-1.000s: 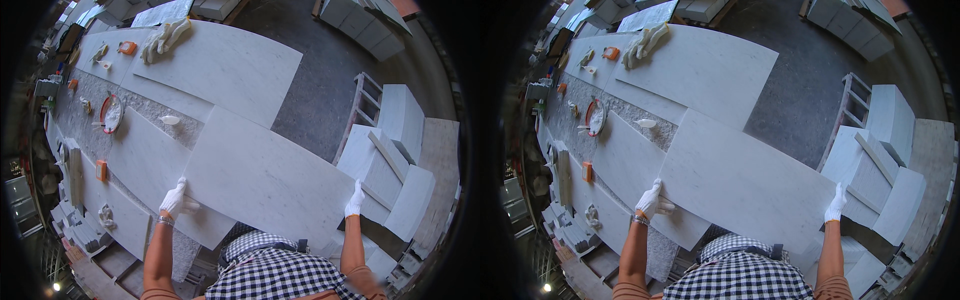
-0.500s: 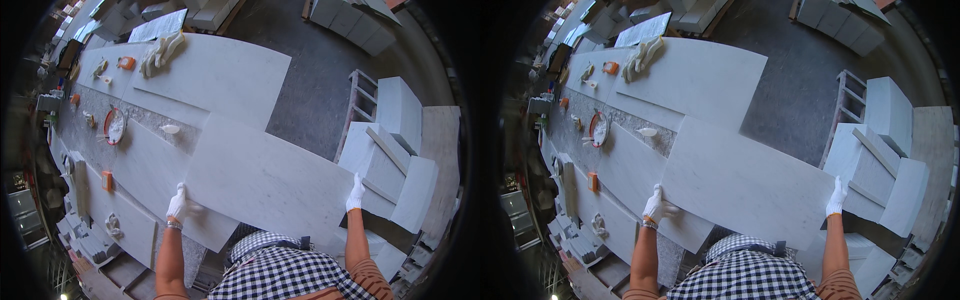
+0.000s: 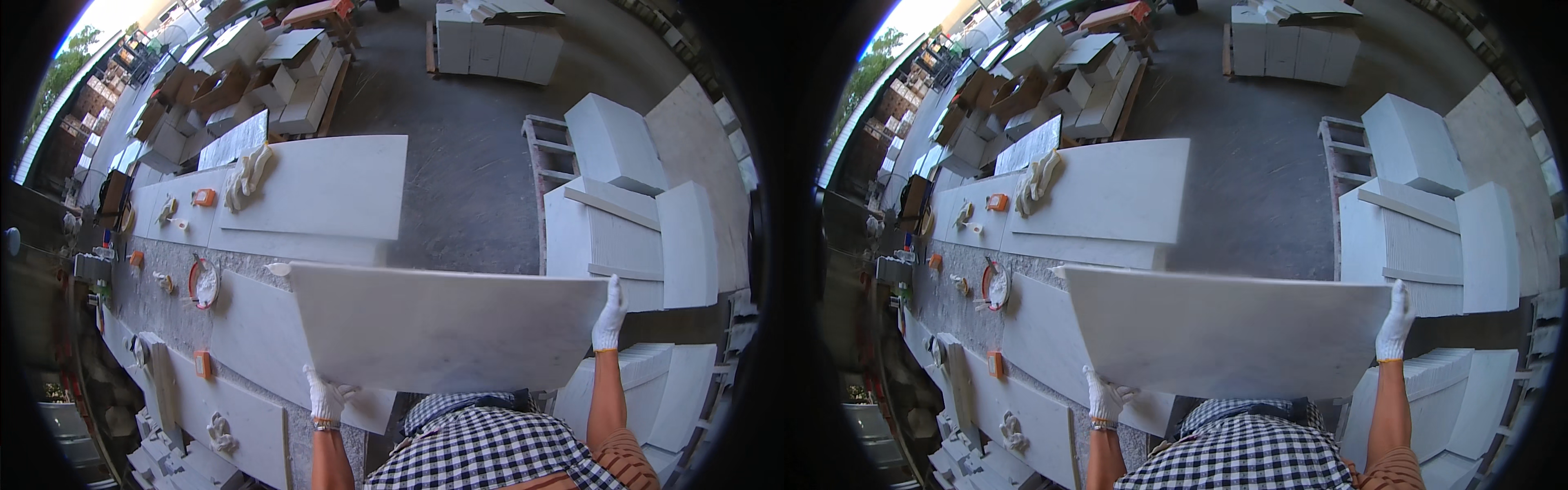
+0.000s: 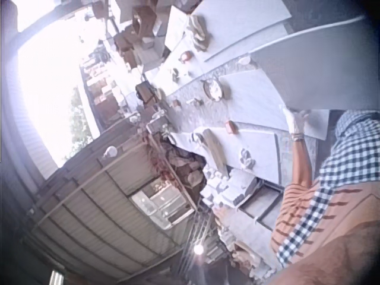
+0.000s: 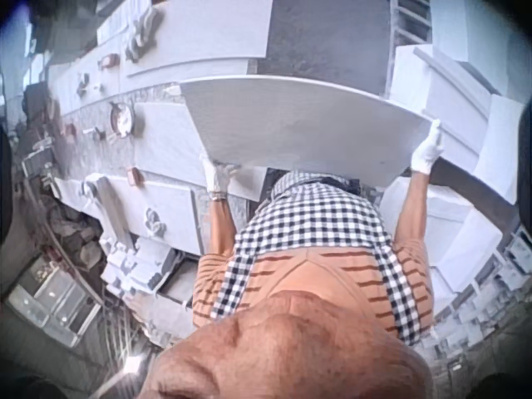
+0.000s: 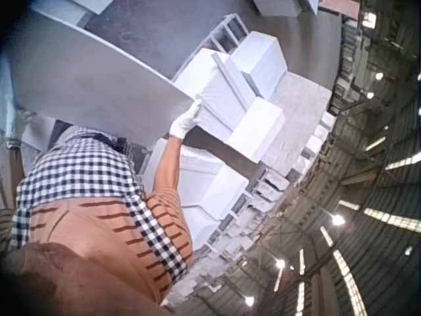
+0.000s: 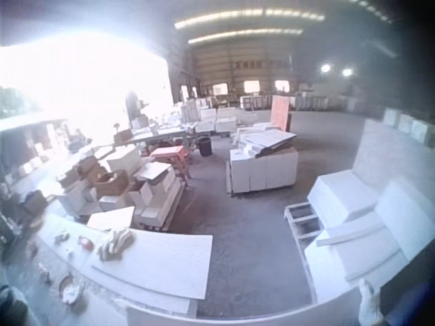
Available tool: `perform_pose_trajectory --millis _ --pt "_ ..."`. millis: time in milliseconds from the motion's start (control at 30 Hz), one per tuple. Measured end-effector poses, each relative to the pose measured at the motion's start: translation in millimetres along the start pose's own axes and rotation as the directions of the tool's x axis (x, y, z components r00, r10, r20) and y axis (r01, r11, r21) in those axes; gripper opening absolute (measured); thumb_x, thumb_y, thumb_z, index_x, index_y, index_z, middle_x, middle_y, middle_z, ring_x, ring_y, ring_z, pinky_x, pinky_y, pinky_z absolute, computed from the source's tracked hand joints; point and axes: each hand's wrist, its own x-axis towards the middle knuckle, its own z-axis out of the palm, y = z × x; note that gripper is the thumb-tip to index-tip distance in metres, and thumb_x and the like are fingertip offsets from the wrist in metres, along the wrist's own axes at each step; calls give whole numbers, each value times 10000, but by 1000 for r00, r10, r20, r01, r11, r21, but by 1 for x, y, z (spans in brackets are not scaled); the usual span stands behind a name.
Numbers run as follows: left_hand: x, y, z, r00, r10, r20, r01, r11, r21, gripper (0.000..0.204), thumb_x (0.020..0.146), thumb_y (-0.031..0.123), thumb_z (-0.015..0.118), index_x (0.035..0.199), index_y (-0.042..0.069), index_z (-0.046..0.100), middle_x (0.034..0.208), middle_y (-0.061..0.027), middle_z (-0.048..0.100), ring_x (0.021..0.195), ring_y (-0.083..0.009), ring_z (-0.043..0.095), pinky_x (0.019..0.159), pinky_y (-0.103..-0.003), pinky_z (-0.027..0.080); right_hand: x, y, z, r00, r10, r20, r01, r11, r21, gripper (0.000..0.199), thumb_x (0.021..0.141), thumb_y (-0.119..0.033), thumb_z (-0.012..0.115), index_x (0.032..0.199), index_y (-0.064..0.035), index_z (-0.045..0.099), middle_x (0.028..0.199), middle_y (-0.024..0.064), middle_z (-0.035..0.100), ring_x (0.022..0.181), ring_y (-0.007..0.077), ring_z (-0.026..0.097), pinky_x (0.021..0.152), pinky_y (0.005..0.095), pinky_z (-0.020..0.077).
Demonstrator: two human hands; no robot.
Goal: The person scrapes a white rectangular slab with a metal scraper, repeatedly applying a white paste from a bowl and wiping the surface. They lift and stack the slab with others, then return to scrape and wipe another slab. The person wears white gloves and works at a cluttered workbench in a workshop.
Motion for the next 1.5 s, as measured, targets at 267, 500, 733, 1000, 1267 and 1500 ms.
perform_pose_trajectory --millis 267,500,733,1000,1267,1500 --pt "-50 -21 16 981 146 124 -128 981 -148 1138 895 924 230 1618 46 202 1529 -336 421 1221 -532 617 926 -703 549 -70 -36 -143 993 104 -64 -68 909 410 499 1087 -497 486 748 -134 536 706 -1 533 651 117 506 669 305 468" --pt "-53 -42 26 815 268 513 36 861 -507 708 971 745 406 719 127 643 818 -86 678 787 -254 565 904 -516 467 -122 -17 -208 993 94 -69 -33 796 604 552 1110 -580 329 747 -185 460 654 -3 516 546 138 506 522 316 479" --pt "-69 -37 85 970 148 191 -88 953 -290 765 962 823 319 905 132 643 903 -59 662 887 -278 575 1009 -576 423 -118 6 -231 953 228 -201 -53 775 630 622 1107 -570 301 691 -146 486 573 19 517 508 164 516 517 315 469" --pt "-43 -73 231 954 53 295 -30 996 -84 674 982 764 371 982 143 634 968 -44 653 944 -280 579 1019 -582 416 -40 61 -304 849 403 -341 -35 687 726 584 1101 -572 354 685 -175 457 584 35 523 516 206 525 579 404 519" --pt "-30 -104 380 890 -92 447 71 995 62 590 1001 705 423 1059 155 626 1034 -28 644 1002 -283 583 1029 -588 409 13 87 -377 752 471 -461 -155 805 572 547 1122 -489 402 810 -95 617 812 29 635 766 131 594 763 306 509" --pt "17 -88 486 707 -233 667 239 967 85 523 1019 653 468 1127 164 619 1091 -15 637 1052 -285 586 1037 -593 402 27 115 -388 598 592 -540 -292 789 541 650 1076 -593 444 986 -9 714 894 60 669 824 151 625 761 305 508"
